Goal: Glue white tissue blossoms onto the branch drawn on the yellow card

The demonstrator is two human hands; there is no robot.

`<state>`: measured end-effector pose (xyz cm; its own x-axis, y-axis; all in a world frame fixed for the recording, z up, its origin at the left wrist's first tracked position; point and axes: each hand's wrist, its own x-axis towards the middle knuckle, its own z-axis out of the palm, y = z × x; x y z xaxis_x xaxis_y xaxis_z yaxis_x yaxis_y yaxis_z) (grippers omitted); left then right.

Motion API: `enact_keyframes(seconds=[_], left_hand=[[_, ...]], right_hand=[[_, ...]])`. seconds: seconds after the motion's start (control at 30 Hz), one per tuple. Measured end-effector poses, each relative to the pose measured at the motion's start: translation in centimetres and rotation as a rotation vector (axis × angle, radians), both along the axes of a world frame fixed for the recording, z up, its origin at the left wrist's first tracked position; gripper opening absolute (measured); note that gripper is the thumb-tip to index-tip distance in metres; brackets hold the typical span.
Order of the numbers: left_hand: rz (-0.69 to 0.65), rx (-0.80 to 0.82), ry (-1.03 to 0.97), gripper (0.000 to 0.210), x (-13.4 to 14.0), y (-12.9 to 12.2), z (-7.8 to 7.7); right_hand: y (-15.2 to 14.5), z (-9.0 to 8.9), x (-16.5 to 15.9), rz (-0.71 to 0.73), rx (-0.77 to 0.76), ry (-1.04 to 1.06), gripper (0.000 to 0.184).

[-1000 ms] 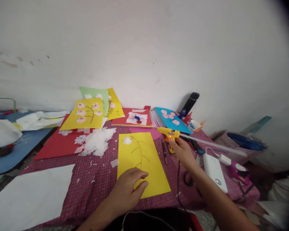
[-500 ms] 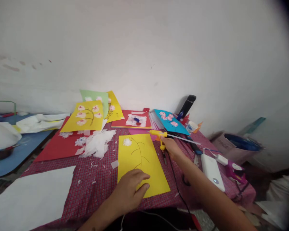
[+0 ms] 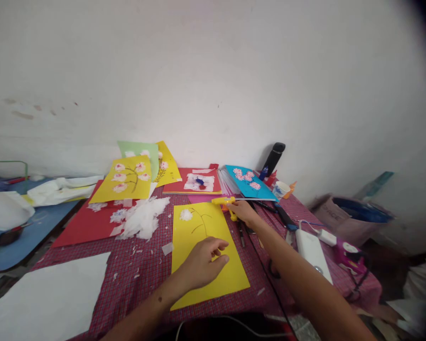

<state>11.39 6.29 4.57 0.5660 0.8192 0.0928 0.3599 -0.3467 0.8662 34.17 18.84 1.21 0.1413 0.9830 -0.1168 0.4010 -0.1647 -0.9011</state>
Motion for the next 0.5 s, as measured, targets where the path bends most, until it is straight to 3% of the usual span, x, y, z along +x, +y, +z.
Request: enact_keyframes(seconds=[0.3,0.5], left_hand=[[-0.019,0.016,0.016,0.029,-1.0,-1.5,-0.4],[-0.024,0.022,0.019,0.029,-1.3,-1.8,-0.5]], right_hand=[[0.8,0.8,0.3,0.091,-0.061,-0.372,0.029],[1.2,1.8,-0.1,0.162,-0.024,-0.608,0.022]])
